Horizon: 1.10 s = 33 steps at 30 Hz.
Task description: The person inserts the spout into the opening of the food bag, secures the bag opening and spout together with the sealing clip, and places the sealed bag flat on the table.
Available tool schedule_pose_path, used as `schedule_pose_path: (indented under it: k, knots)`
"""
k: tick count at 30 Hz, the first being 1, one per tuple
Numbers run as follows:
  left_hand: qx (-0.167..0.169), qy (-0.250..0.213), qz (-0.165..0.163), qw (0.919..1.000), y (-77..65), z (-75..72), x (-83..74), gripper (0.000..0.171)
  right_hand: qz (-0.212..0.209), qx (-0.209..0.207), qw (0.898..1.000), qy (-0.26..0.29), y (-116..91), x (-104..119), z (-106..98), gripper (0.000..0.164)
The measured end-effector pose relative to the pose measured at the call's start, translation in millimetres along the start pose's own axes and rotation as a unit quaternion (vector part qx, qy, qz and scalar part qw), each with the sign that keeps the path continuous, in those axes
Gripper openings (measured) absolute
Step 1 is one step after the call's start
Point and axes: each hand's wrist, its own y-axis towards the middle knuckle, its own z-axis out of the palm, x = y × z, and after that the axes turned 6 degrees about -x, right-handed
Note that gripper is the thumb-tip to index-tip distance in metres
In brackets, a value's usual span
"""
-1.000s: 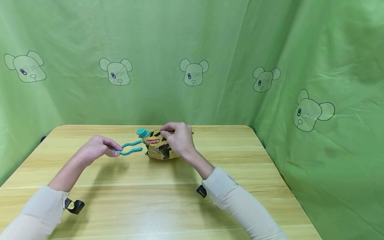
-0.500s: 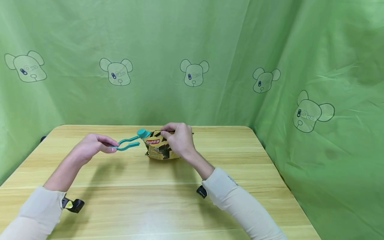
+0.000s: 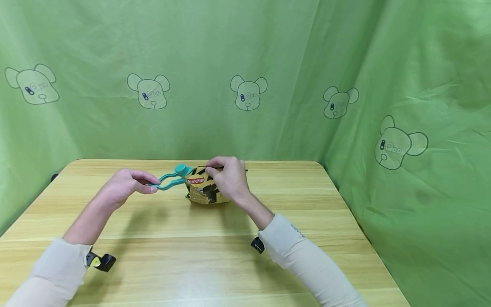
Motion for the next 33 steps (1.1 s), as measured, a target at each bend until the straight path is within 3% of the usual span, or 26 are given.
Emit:
schedule_pose_path:
  k: [12, 18, 33]
  knots:
    - [-0.013, -0.046, 0.028, 0.9985, 0.6, 19.4, -10.7, 0.033, 0.005, 0.001, 1.000, 0.000, 0, 0, 0, 0.008]
    - [-0.011, -0.071, 0.031, 0.9969, 2.7, 26.0, -15.3, 0.049, 0.007, 0.001, 1.000, -0.003, 0, 0, 0, 0.009]
    - [-0.003, -0.058, 0.021, 0.9981, 5.3, 39.2, -26.3, 0.052, 0.000, 0.000, 1.000, -0.001, 0, -1, 2, 0.009]
